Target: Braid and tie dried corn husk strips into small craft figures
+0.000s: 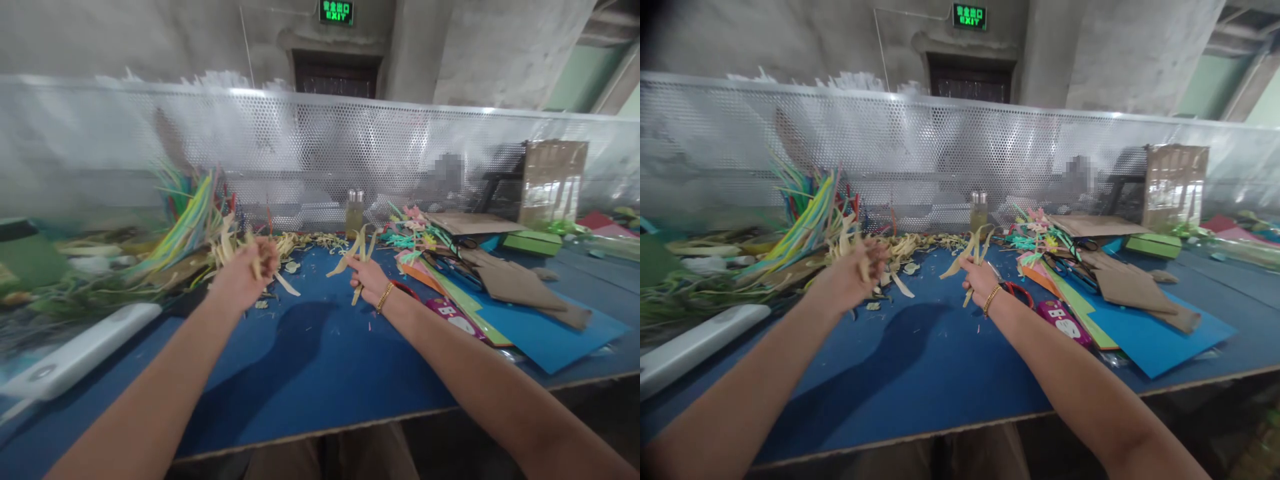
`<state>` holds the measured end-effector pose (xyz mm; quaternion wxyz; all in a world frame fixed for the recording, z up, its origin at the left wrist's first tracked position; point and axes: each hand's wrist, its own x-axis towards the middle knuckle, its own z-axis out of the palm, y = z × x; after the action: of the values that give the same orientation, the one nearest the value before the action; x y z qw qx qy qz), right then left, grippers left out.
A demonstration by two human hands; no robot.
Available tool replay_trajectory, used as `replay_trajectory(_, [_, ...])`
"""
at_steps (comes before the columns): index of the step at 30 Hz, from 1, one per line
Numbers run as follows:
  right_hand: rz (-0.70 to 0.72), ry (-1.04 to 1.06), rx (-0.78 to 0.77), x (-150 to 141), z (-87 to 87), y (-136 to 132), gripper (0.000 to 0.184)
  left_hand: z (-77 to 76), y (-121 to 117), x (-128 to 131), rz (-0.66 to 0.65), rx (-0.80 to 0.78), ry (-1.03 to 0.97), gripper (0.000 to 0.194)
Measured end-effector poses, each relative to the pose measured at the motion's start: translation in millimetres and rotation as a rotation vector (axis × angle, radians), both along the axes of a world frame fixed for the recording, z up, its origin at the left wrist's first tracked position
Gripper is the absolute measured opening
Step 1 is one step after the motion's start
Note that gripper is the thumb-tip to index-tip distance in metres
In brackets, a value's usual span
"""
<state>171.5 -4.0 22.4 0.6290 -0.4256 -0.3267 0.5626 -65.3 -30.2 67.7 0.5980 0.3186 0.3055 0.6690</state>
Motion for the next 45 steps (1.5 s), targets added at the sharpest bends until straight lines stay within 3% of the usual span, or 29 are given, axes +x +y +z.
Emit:
replay_trajectory(3, [0.178, -0.035, 0.031, -10.5, 4.0, -13.2, 0.028, -17.1, -6.9, 30.6, -0.167, -0.093, 0.267, 0.022])
replay_trajectory(7, [0.285, -0.112, 0.072, -24.7, 6.8, -31.9, 0.032, -30.2, -14.8, 52.5, -0.278, -0.124, 0.329, 0.028])
replay_trajectory(12, [0.223, -0.197, 0.103, -30.8, -0.3, -34.6, 0.033, -31.8, -20.9, 59.8, -0.36, -0.142, 0.292, 0.023])
replay_trajectory(16, [0.175, -0.274, 0.096, -29.6, -4.2, -30.8, 0.031, -32.6, -26.0, 63.5, -0.414, -0.122, 0.385, 0.022])
replay_trajectory(19, [0.222, -0.222, 0.075, -28.9, -1.7, -30.3, 0.027, -34.8, -26.6, 64.5, -0.399, -0.089, 0.495, 0.017])
replay_trajectory(24, [0.344, 0.038, 0.042, -25.8, 5.3, -29.4, 0.023, -36.4, -21.3, 62.2, -0.191, -0.147, 0.468, 0.012])
replay_trajectory(30, [0.393, -0.125, 0.119, -18.5, -1.6, -23.8, 0.036, -35.9, -20.0, 61.7, -0.233, -0.176, 0.41, 0.015])
replay_trajectory(39, [0.223, -0.188, 0.224, -23.9, -6.3, -24.3, 0.041, -37.5, -23.4, 64.9, -0.364, -0.148, 0.428, 0.021])
replay_trajectory(45, [0.068, -0.2, 0.233, -33.1, -6.6, -31.4, 0.036, -42.9, -20.5, 65.2, -0.35, -0.124, 0.444, 0.021])
